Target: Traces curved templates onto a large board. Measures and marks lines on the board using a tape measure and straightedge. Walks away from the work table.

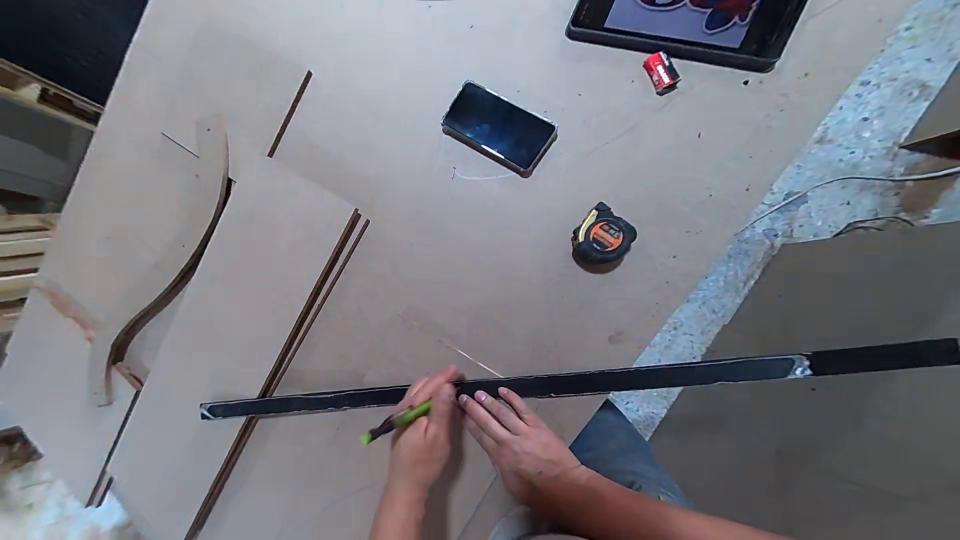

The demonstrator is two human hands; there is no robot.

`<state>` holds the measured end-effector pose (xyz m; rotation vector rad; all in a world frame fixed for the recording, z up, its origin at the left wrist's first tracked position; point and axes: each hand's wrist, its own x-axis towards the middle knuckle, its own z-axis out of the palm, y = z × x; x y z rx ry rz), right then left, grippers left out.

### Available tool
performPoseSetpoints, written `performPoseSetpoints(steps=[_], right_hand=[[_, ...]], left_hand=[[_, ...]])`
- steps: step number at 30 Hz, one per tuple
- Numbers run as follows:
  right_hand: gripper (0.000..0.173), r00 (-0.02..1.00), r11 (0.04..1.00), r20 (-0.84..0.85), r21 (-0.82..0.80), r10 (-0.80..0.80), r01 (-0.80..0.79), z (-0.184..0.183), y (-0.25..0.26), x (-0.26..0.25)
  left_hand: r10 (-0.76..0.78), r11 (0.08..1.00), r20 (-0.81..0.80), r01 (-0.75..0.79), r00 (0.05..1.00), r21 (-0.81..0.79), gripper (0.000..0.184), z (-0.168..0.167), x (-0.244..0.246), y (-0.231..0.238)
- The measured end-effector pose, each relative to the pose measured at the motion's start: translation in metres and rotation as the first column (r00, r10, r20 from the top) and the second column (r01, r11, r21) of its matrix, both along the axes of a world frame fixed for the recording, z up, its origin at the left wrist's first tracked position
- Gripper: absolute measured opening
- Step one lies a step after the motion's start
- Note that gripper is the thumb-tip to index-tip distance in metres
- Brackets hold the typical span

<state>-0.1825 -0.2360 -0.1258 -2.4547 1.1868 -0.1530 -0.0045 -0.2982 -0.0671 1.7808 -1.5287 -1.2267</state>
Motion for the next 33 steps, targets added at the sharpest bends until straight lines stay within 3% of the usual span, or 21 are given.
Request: performPoseSetpoints(steps=[4, 11, 14, 15, 17, 19, 22, 25, 33], right_hand=[[0.056, 1.000, 1.000, 0.019, -0.003, -0.005, 0.005, 0.003, -0.001, 0.000], [0.054, 1.000, 1.000, -0.002, 0.028, 0.011, -0.011, 0.007, -0.001, -0.002], [0.061, 1.000, 1.000, -0.002, 0.009, 0.016, -0.016, 0.000, 0.003, -0.003], [0.065, 1.000, 1.000, 0.007, 0.010, 0.015, -0.015, -0.003, 0.004, -0.004], [0.070, 1.000, 1.000, 0.009, 0.004, 0.016, -0.016, -0.007, 0.007, -0.005], [0.075, 1.000, 1.000, 0.011, -0.007, 0.018, -0.018, -0.010, 0.009, -0.005], [0.074, 1.000, 0.998, 0.026, -0.055, 0.005, -0.003, -0.014, 0.010, -0.005], [0.073, 0.999, 0.996, 0.042, -0.086, -0.002, 0.006, -0.017, 0.012, -0.005], [0.067, 0.999, 0.992, 0.054, -0.129, 0.000, 0.007, -0.020, 0.011, -0.007]], left_hand=[[0.030, 0.960, -0.025, -0.022, 0.999, 0.279, 0.017, -0.006, -0.019, -0.023], [0.075, 0.954, -0.028, -0.064, 0.997, 0.293, 0.009, -0.011, -0.030, -0.028], [0.095, 0.989, -0.006, -0.094, 0.995, 0.114, 0.013, -0.012, -0.020, -0.023], [0.074, 0.997, 0.053, -0.072, 0.996, -0.039, 0.018, -0.015, -0.009, -0.018], [-0.002, 0.946, 0.321, 0.106, 0.947, -0.306, 0.028, -0.024, 0.023, -0.008], [-0.130, 0.901, 0.503, 0.314, 0.855, -0.300, 0.035, -0.030, 0.052, 0.006], [-0.266, 0.848, 0.588, 0.476, 0.764, -0.235, 0.038, -0.041, 0.071, 0.021], [-0.244, 0.816, 0.622, 0.504, 0.744, -0.283, 0.030, -0.048, 0.075, 0.022], [-0.213, 0.810, 0.607, 0.486, 0.765, -0.328, 0.029, -0.054, 0.076, 0.022]])
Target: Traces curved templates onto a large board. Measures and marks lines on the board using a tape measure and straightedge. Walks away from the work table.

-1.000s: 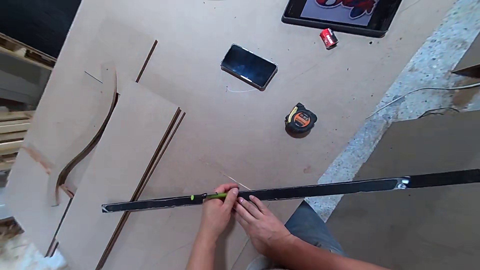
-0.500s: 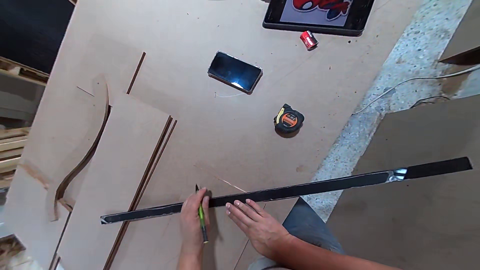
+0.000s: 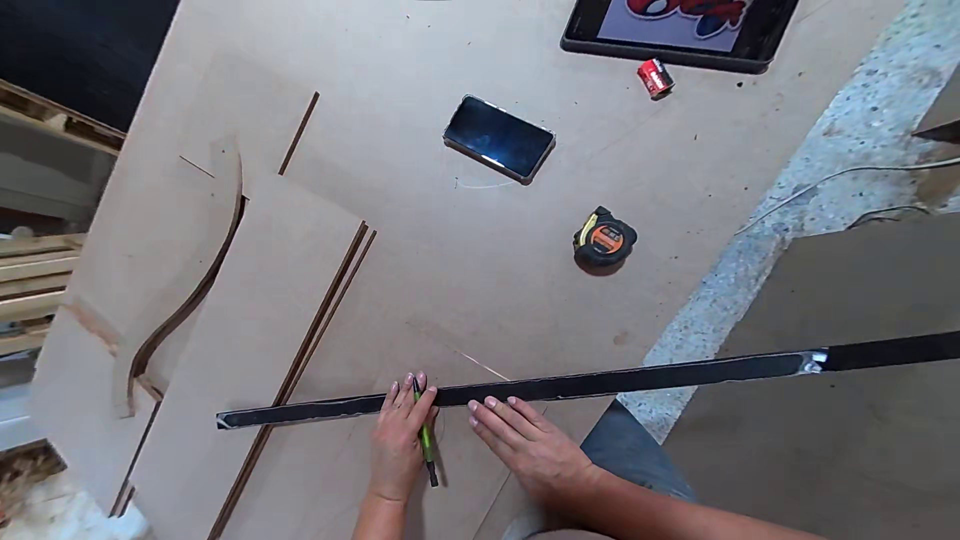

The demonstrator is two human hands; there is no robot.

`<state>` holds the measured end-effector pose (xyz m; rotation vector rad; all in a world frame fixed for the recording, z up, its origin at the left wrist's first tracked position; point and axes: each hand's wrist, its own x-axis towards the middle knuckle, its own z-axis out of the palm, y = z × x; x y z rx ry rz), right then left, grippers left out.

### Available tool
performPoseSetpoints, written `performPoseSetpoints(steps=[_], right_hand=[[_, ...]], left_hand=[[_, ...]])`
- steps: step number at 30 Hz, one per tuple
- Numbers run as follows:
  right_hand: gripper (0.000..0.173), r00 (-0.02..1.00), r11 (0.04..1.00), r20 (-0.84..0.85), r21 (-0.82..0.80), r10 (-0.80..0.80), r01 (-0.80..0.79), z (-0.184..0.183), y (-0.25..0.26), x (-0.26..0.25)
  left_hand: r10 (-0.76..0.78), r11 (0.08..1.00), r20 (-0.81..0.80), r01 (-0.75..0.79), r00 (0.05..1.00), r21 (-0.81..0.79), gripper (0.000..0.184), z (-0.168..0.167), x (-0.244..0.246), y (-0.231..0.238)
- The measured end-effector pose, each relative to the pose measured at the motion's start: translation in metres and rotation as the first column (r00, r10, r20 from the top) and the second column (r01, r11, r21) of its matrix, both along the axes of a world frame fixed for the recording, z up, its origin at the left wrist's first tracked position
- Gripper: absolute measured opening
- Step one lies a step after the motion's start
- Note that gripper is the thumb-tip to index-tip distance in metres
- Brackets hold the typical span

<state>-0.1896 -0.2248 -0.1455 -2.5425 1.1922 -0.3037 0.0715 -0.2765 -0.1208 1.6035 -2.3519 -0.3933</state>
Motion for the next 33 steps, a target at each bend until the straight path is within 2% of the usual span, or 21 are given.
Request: performPoseSetpoints(steps=[3, 5, 9, 12, 14, 17, 21, 25, 31, 33], right_hand=[[0.068, 1.000, 1.000, 0.012, 0.014, -0.003, 0.003, 0.000, 0.000, 0.001], [0.068, 1.000, 1.000, 0.019, 0.026, -0.001, 0.000, 0.000, 0.001, 0.001], [0.068, 1.000, 0.999, 0.029, 0.042, -0.005, 0.004, -0.001, 0.002, 0.001], [0.069, 1.000, 0.998, 0.017, 0.057, 0.002, -0.002, 0.002, 0.002, 0.002], [0.070, 1.000, 0.998, 0.014, 0.060, 0.007, -0.008, 0.003, 0.001, 0.003], [0.073, 1.000, 0.998, 0.006, 0.069, 0.013, -0.013, 0.003, 0.000, 0.001], [0.073, 1.000, 0.995, 0.011, 0.093, 0.018, -0.018, 0.004, 0.000, 0.001], [0.070, 0.999, 0.994, 0.029, 0.105, 0.015, -0.018, 0.004, 0.000, 0.000], [0.047, 1.000, 0.999, 0.015, 0.036, -0.011, 0.010, 0.008, -0.002, 0.000], [0.046, 1.000, 0.999, 0.016, 0.045, -0.008, 0.008, 0.009, -0.004, -0.001]], left_hand=[[0.021, 1.000, -0.028, -0.020, 0.999, 0.013, 0.029, 0.002, -0.001, -0.001], [0.113, 0.989, -0.115, -0.102, 0.987, 0.103, 0.033, 0.016, -0.004, -0.002], [0.368, 0.921, -0.385, -0.277, 0.846, 0.272, 0.045, 0.047, -0.017, -0.014], [0.479, 0.854, -0.373, -0.325, 0.794, 0.406, 0.035, 0.046, -0.026, -0.019], [0.524, 0.827, -0.363, -0.357, 0.771, 0.435, 0.028, 0.038, -0.031, -0.019], [0.529, 0.828, -0.352, -0.380, 0.772, 0.412, 0.023, 0.034, -0.035, -0.019], [0.482, 0.853, -0.308, -0.358, 0.821, 0.380, 0.023, 0.033, -0.036, -0.021], [0.440, 0.856, -0.277, -0.305, 0.854, 0.417, 0.026, 0.035, -0.059, -0.031], [0.384, 0.802, -0.259, -0.182, 0.886, 0.568, 0.023, 0.036, -0.109, -0.042], [0.385, 0.785, -0.249, -0.174, 0.889, 0.594, 0.023, 0.036, -0.112, -0.046]])
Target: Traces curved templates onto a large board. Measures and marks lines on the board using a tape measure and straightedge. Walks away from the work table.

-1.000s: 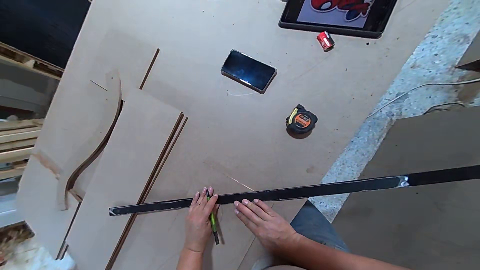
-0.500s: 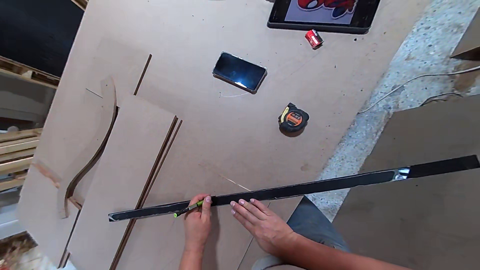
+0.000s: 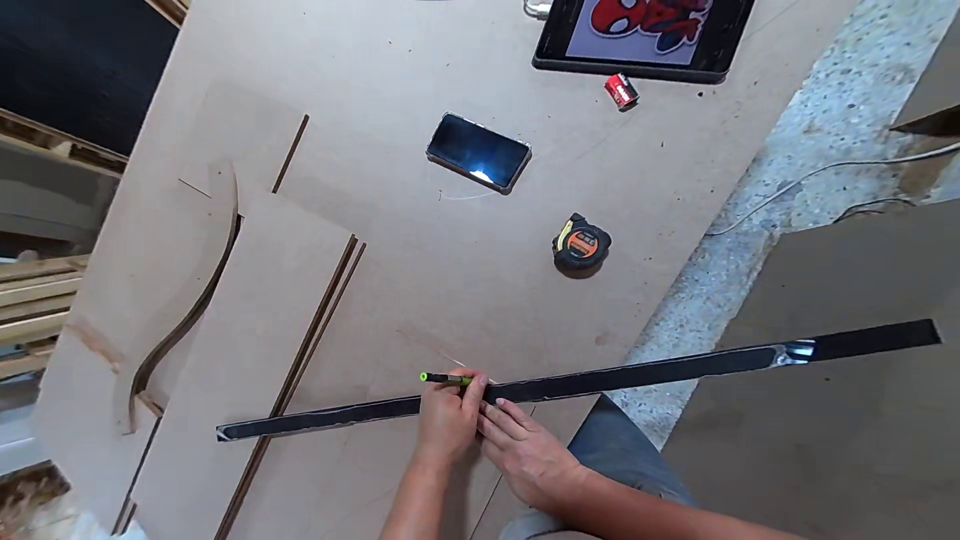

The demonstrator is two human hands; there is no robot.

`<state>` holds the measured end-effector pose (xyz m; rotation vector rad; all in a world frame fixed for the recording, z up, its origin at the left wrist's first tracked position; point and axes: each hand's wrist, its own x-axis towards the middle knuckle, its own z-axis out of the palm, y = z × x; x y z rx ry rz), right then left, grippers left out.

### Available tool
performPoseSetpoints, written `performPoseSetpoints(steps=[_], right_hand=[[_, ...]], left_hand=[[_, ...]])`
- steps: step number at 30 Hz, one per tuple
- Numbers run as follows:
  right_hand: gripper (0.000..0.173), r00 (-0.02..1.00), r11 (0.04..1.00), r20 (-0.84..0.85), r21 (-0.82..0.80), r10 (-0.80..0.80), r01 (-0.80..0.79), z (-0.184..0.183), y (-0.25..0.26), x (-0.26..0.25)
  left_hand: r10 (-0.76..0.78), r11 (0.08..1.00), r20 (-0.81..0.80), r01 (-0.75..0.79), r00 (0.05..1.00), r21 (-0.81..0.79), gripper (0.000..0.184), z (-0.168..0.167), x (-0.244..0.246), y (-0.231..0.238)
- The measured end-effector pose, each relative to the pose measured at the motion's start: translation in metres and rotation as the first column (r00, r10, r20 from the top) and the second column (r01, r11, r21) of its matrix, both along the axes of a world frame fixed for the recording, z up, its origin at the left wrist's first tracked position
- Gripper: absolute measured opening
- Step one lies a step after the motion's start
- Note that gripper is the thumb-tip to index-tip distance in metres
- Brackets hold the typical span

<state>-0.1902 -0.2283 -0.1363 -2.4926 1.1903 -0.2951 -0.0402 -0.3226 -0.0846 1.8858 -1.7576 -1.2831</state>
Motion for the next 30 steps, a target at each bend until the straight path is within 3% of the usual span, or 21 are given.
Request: performPoseSetpoints(steps=[5, 9, 12, 14, 16, 20, 24, 27, 30], right_hand=[[0.066, 0.999, 0.997, -0.009, 0.065, 0.043, -0.043, -0.002, 0.000, 0.000], [0.073, 0.997, 0.981, 0.030, 0.177, 0.076, -0.080, 0.001, -0.004, -0.001], [0.059, 0.989, 0.976, 0.146, 0.212, 0.015, -0.046, 0.013, -0.016, -0.016], [0.048, 0.974, 0.985, 0.165, 0.103, -0.157, 0.142, 0.016, -0.021, -0.036], [0.050, 0.968, 0.971, 0.098, 0.081, -0.231, 0.224, 0.013, -0.024, -0.065], [0.035, 0.997, 0.995, 0.068, 0.098, -0.041, 0.034, 0.007, -0.020, -0.115], [0.029, 0.972, 0.958, 0.209, 0.240, 0.107, -0.157, 0.022, -0.004, -0.136], [0.026, 0.987, 0.918, 0.161, 0.391, 0.003, -0.067, 0.037, -0.001, -0.133], [0.031, 0.996, 0.817, 0.065, 0.577, -0.060, 0.012, 0.062, -0.021, -0.120]], left_hand=[[0.003, 1.000, 0.080, -0.004, 0.997, 0.017, 0.027, 0.006, 0.028, -0.005], [0.156, 0.986, 0.178, -0.143, 0.971, -0.085, 0.028, 0.011, 0.076, 0.002], [0.382, 0.899, 0.014, -0.368, 0.924, -0.238, 0.029, 0.024, 0.099, 0.025], [0.403, 0.862, -0.056, -0.399, 0.914, -0.314, 0.039, 0.030, 0.110, 0.049], [0.376, 0.859, -0.034, -0.362, 0.926, -0.361, 0.045, 0.031, 0.117, 0.080], [0.346, 0.865, 0.036, -0.304, 0.937, -0.398, 0.042, 0.029, 0.117, 0.142], [0.440, 0.803, -0.042, -0.413, 0.897, -0.429, 0.041, 0.025, 0.103, 0.193], [0.508, 0.776, -0.060, -0.487, 0.859, -0.401, 0.039, 0.026, 0.088, 0.229], [0.650, 0.711, -0.046, -0.628, 0.759, -0.317, 0.036, 0.035, 0.068, 0.264]])
